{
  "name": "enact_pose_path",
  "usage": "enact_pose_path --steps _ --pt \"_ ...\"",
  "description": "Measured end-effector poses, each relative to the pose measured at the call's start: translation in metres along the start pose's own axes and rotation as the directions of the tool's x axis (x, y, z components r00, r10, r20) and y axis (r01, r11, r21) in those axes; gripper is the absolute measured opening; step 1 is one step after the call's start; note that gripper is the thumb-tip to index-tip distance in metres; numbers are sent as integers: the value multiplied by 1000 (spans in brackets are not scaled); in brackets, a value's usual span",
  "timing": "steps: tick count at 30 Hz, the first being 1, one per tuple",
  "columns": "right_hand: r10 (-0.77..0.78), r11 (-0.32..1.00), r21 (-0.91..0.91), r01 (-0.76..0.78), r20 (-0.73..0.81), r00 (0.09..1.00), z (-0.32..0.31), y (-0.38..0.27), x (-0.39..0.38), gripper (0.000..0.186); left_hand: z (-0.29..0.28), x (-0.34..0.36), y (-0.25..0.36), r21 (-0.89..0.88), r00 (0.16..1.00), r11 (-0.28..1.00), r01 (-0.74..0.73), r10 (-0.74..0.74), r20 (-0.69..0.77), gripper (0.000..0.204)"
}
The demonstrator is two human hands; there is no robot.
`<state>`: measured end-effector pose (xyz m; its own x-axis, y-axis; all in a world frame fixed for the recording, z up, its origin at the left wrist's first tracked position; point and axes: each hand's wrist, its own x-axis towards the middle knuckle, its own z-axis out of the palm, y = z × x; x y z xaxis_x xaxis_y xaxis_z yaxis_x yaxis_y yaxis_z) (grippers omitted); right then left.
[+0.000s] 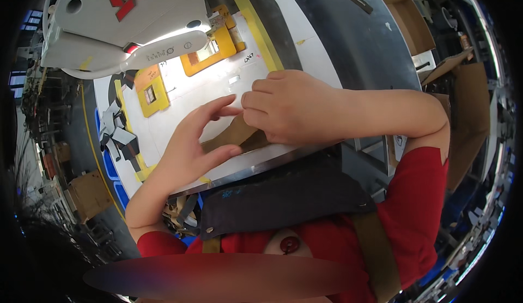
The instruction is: Sewing small webbing straps and buckles onto a larger textile assembly using an industrial sewing machine.
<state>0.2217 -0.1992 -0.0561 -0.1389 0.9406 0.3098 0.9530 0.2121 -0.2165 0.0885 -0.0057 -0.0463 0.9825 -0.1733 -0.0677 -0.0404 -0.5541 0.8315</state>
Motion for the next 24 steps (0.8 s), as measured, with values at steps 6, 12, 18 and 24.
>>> enact_pose_path --steps 6,12,18,24 --pt "399 773 443 -453 216 891 -8 21 -9 17 -13 34 -23 -452 864 757 472 -297 406 43" --pt "601 -78 834 -546 476 642 -26 53 -22 23 -20 51 -37 -385 883 797 466 -387 267 26" --pt "674 727 -59 -684 253 694 -48 98 -71 27 -11 59 -49 -346 902 837 423 -427 70 16" --pt "396 911 226 -345 -250 883 25 71 5 23 2 66 -54 -314 958 920 235 -274 -87 10"
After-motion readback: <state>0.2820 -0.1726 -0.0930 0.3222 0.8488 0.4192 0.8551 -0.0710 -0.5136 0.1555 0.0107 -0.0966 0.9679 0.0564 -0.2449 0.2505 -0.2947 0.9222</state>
